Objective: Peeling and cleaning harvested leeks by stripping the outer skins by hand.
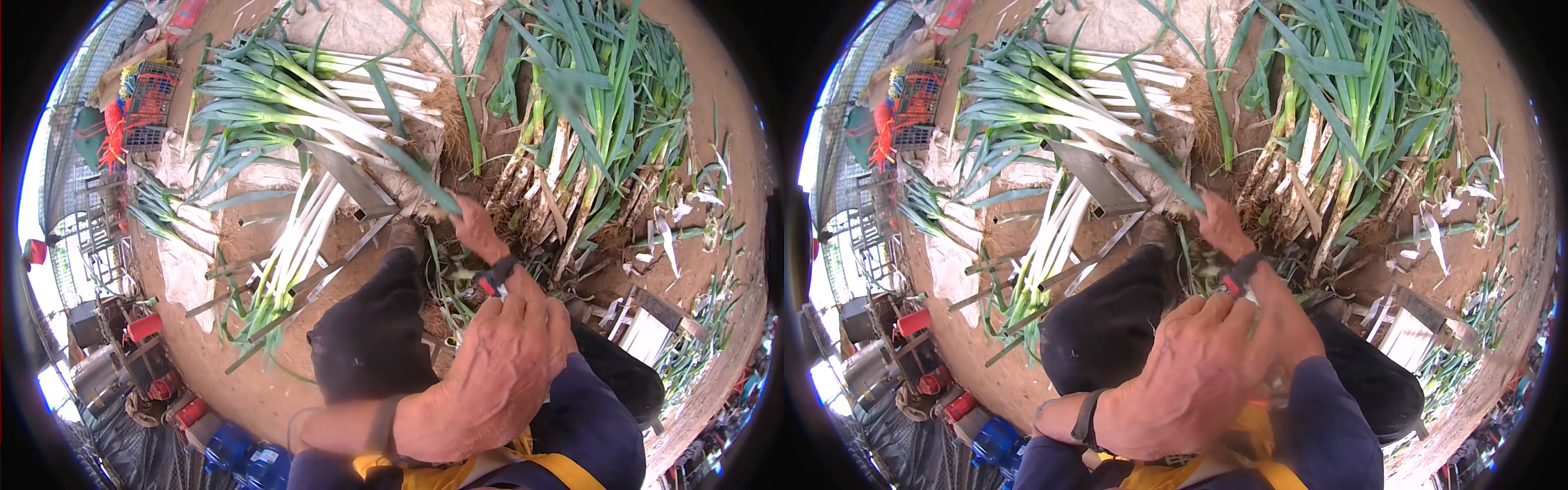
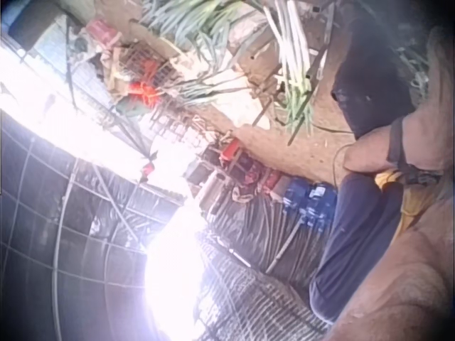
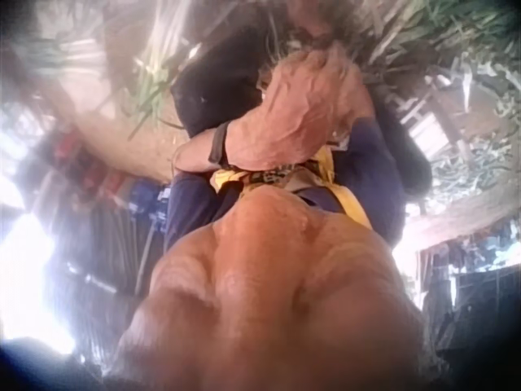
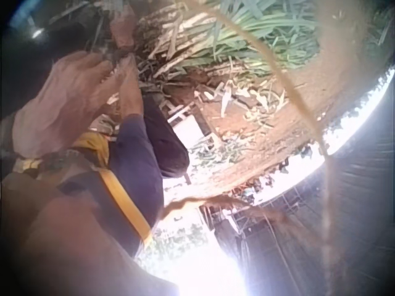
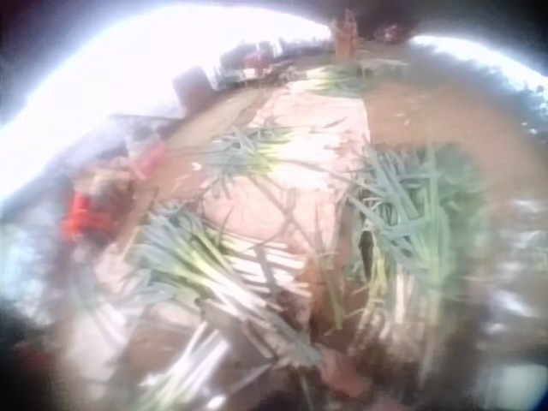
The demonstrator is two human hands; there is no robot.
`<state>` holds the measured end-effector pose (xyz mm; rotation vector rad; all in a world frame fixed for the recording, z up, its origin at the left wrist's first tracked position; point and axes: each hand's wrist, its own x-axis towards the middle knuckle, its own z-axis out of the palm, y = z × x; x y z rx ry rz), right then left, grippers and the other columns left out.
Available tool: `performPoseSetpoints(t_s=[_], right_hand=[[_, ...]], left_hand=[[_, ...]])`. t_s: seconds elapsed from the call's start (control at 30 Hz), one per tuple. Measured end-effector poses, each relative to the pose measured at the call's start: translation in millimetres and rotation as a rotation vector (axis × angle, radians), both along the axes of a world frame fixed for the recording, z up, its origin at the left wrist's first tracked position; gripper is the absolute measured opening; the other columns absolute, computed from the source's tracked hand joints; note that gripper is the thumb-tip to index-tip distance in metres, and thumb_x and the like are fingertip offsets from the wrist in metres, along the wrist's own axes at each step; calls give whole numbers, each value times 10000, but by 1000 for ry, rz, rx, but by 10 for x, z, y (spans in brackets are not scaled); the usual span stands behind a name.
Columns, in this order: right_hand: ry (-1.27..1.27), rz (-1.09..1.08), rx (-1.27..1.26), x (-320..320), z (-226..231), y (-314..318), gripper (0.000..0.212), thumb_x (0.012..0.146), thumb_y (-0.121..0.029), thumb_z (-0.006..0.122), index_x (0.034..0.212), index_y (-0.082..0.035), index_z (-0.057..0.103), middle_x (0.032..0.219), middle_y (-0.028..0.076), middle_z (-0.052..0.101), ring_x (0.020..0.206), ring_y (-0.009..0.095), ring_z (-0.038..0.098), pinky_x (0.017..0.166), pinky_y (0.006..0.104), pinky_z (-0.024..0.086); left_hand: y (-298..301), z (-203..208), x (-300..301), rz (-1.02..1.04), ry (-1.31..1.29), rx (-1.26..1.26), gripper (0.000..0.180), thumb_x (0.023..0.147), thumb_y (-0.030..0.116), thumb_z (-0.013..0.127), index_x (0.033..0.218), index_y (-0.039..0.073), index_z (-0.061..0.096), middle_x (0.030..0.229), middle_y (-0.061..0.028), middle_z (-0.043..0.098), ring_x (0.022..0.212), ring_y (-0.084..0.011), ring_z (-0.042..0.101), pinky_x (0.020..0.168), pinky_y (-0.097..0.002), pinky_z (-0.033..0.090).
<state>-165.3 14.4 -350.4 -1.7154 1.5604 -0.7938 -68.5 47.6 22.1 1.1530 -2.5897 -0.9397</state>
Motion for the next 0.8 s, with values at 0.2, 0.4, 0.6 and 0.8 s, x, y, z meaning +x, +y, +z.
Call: performPoseSetpoints(t_s=[0.2, 0.4, 0.6, 0.8], right_hand=[[56, 75, -14, 222, -108, -1114, 257, 805, -102, 663, 1029, 4, 594, 1082, 211, 598, 1023, 406, 575, 862, 446, 482], [61, 45, 90, 527, -763, -1513, 294, 806, -139, 675, 1053, 14, 630, 1121, 210, 606, 1087, 399, 562, 930, 441, 460], [71, 64, 84, 868, -929, -1521, 333, 775, -186, 713, 1065, -27, 673, 1149, 237, 624, 1090, 400, 580, 905, 435, 487], [44, 132, 335, 679, -671, -1462, 286, 793, -159, 681, 1043, -21, 661, 943, 259, 656, 917, 425, 626, 800, 453, 500]], left_hand=[[-55, 12, 107, -17, -111, 51, 493, 716, 252, 715, 1099, -22, 567, 808, -72, 544, 799, -221, 580, 674, -335, 459], [-170, 70, 184, 46, -65, 80, 306, 761, 126, 577, 1022, -34, 573, 801, -51, 498, 773, -182, 522, 663, -297, 404], [-325, 64, 238, 94, -130, 54, 476, 771, 236, 610, 1160, -29, 537, 880, -102, 496, 807, -230, 496, 721, -355, 422], [-457, 48, 244, 158, -102, 158, 383, 739, 213, 658, 1057, 5, 608, 932, -123, 552, 869, -272, 546, 720, -379, 453]])
